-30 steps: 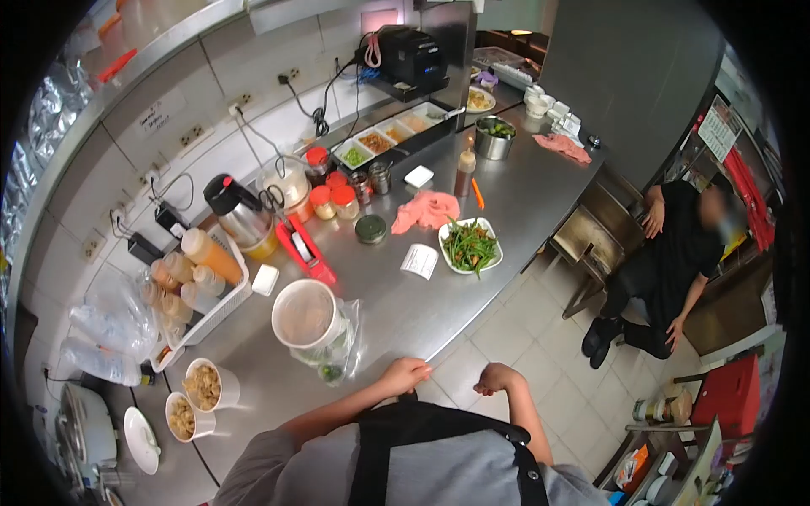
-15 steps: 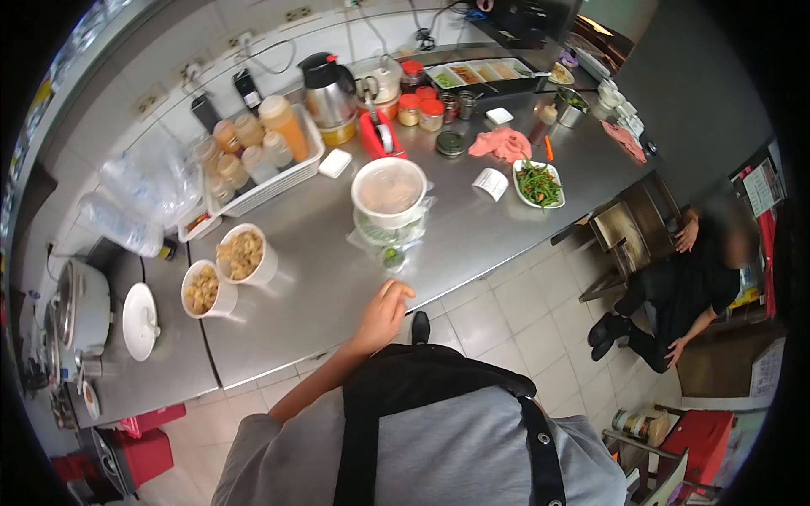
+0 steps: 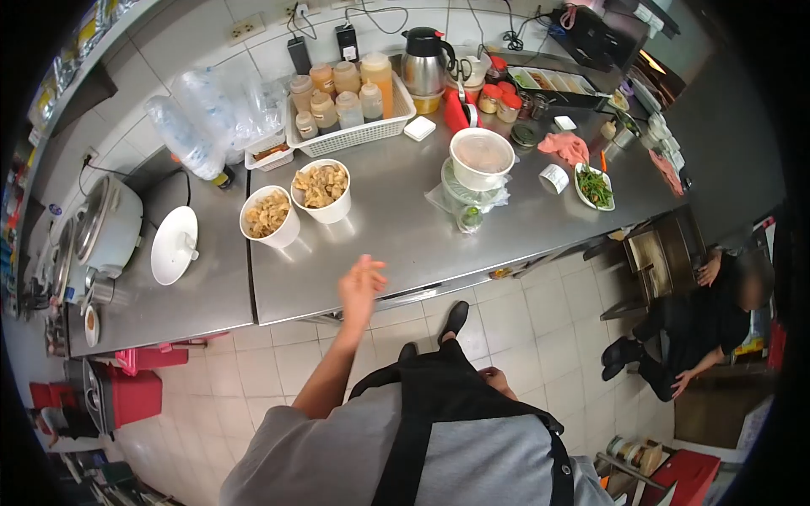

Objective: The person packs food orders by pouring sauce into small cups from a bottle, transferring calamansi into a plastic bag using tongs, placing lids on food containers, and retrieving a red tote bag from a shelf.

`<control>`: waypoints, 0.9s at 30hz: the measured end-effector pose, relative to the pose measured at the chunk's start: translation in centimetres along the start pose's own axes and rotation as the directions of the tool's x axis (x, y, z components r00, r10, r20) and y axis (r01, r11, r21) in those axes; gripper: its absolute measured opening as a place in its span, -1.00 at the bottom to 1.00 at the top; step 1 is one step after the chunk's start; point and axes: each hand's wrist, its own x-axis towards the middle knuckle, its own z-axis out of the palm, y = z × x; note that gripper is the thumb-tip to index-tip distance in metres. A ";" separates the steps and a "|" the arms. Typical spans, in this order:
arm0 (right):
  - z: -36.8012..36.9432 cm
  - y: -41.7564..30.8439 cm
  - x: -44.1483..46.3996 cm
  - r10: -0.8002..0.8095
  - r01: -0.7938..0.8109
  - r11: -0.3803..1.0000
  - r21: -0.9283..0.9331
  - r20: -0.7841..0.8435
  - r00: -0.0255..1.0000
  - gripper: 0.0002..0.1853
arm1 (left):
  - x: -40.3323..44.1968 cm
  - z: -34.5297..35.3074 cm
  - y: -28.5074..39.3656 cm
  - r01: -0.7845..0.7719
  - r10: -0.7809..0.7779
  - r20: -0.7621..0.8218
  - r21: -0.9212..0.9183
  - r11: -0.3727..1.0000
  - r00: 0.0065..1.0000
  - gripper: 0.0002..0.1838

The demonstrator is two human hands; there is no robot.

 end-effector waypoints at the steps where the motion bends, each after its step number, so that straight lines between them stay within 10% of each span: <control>1: 1.1 3.3 -0.8 -0.239 0.207 0.944 -0.257 -0.098 0.966 -0.77 | 0.2 -2.0 0.0 0.002 0.002 -0.045 0.103 0.995 0.999 -0.59; 4: -2.3 -1.0 -3.3 0.255 -0.221 0.947 -0.234 0.129 0.958 -0.75 | 2.0 -6.0 -4.0 -0.063 0.057 -0.121 -0.049 0.997 0.991 -0.57; 6: -6.0 -7.4 -5.4 0.404 -0.342 0.912 -0.226 0.359 0.841 -0.70 | 1.3 -5.5 -0.7 -0.271 0.300 -0.136 0.200 0.942 0.944 -0.70; 8: -9.5 -4.1 1.5 -0.148 0.266 0.959 -0.100 0.623 0.768 -0.68 | 1.3 -4.9 -1.0 -0.465 0.558 -0.090 0.453 0.760 0.825 -0.56; 10: -17.0 -16.4 1.3 -0.106 0.135 0.990 -0.026 0.484 0.869 -0.66 | 0.3 -3.2 0.5 -0.360 0.427 -0.059 0.440 0.823 0.902 -0.54; 14: -31.8 -40.5 -5.0 -0.504 0.504 0.861 -0.070 0.026 0.863 -0.52 | 0.3 0.8 1.6 -0.342 0.335 0.094 0.428 0.836 0.937 -0.59; 17: -41.7 -51.5 -6.2 -0.798 0.798 0.598 -0.067 -0.143 0.586 -0.65 | 2.0 2.5 2.4 -0.464 0.480 0.116 0.526 0.713 0.870 -0.68; 24: -62.5 -69.0 -0.9 -0.845 0.767 0.426 -0.479 -0.514 0.148 -0.66 | 6.9 2.8 1.5 -0.523 0.743 -0.186 0.602 0.603 0.642 -0.86; 27: -69.6 -76.0 1.3 -0.821 0.731 0.391 -0.559 -0.571 0.002 -0.64 | 4.2 7.2 7.0 -0.185 0.511 -0.244 0.737 0.650 0.824 -0.82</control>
